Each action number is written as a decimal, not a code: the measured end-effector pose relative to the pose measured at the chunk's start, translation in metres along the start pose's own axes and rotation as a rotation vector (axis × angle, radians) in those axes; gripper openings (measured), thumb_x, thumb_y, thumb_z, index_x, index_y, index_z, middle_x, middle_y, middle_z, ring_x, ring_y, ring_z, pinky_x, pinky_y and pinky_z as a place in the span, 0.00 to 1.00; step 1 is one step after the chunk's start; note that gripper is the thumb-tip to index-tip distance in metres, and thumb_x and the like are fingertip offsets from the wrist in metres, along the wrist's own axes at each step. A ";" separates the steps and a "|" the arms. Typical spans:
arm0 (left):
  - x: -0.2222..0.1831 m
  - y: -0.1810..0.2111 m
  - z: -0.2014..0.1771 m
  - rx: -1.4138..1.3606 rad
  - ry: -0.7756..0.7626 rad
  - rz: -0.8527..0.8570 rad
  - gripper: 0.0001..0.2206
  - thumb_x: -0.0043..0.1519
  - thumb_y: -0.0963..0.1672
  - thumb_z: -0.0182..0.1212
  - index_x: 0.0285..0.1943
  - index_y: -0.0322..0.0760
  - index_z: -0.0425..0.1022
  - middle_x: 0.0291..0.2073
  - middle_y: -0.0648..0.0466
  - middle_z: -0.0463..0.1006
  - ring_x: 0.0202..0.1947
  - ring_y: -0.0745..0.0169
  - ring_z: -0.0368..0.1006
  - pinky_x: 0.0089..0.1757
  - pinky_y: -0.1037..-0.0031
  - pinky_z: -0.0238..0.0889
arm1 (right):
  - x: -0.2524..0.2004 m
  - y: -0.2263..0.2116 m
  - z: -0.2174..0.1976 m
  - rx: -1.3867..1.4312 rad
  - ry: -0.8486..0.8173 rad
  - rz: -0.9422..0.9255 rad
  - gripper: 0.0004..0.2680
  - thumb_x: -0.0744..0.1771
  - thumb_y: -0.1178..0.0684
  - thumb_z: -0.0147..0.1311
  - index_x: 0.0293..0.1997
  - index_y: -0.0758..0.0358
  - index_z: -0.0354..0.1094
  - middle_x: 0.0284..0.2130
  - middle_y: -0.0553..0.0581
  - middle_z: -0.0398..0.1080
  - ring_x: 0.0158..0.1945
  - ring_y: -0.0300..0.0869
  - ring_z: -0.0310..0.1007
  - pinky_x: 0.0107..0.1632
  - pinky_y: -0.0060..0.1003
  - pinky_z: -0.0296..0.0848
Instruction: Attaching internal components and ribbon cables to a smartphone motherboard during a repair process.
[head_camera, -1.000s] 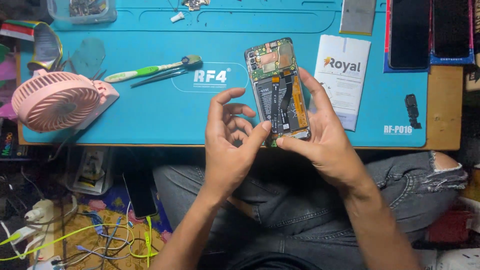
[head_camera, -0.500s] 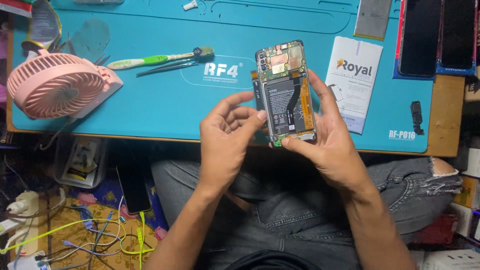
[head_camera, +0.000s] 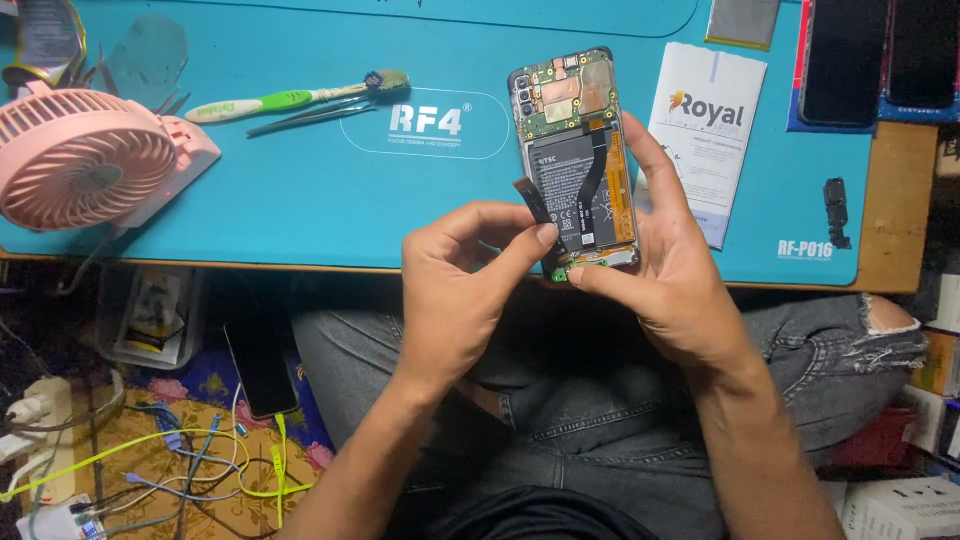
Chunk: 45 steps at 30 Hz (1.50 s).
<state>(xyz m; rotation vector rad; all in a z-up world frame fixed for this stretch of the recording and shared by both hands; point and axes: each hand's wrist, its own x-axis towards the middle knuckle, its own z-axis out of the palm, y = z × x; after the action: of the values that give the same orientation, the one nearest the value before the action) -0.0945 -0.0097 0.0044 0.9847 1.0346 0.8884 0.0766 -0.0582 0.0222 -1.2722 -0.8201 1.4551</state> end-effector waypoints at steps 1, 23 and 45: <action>0.000 0.001 0.000 0.001 -0.001 -0.002 0.04 0.62 0.41 0.73 0.41 0.33 0.84 0.32 0.55 0.85 0.32 0.73 0.77 0.35 0.78 0.80 | 0.000 -0.001 0.000 0.001 0.002 0.002 0.42 0.63 0.70 0.59 0.84 0.48 0.32 0.71 0.72 0.66 0.72 0.57 0.72 0.68 0.47 0.77; 0.001 0.003 0.006 0.313 0.021 0.204 0.03 0.62 0.40 0.73 0.42 0.41 0.86 0.37 0.57 0.86 0.33 0.74 0.75 0.34 0.81 0.69 | 0.001 -0.004 -0.001 -0.076 0.047 0.035 0.40 0.64 0.71 0.57 0.84 0.49 0.35 0.71 0.66 0.67 0.61 0.45 0.75 0.62 0.38 0.77; -0.011 0.000 0.015 0.081 0.076 0.009 0.15 0.66 0.42 0.66 0.61 0.41 0.74 0.40 0.56 0.77 0.31 0.78 0.73 0.34 0.85 0.68 | 0.004 0.003 -0.007 0.164 0.128 0.080 0.40 0.64 0.71 0.54 0.86 0.47 0.38 0.70 0.62 0.65 0.47 0.44 0.77 0.43 0.42 0.88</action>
<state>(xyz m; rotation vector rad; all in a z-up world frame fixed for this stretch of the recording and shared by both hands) -0.0837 -0.0231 0.0105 1.0311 1.1386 0.9030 0.0831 -0.0556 0.0165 -1.2706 -0.5590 1.4558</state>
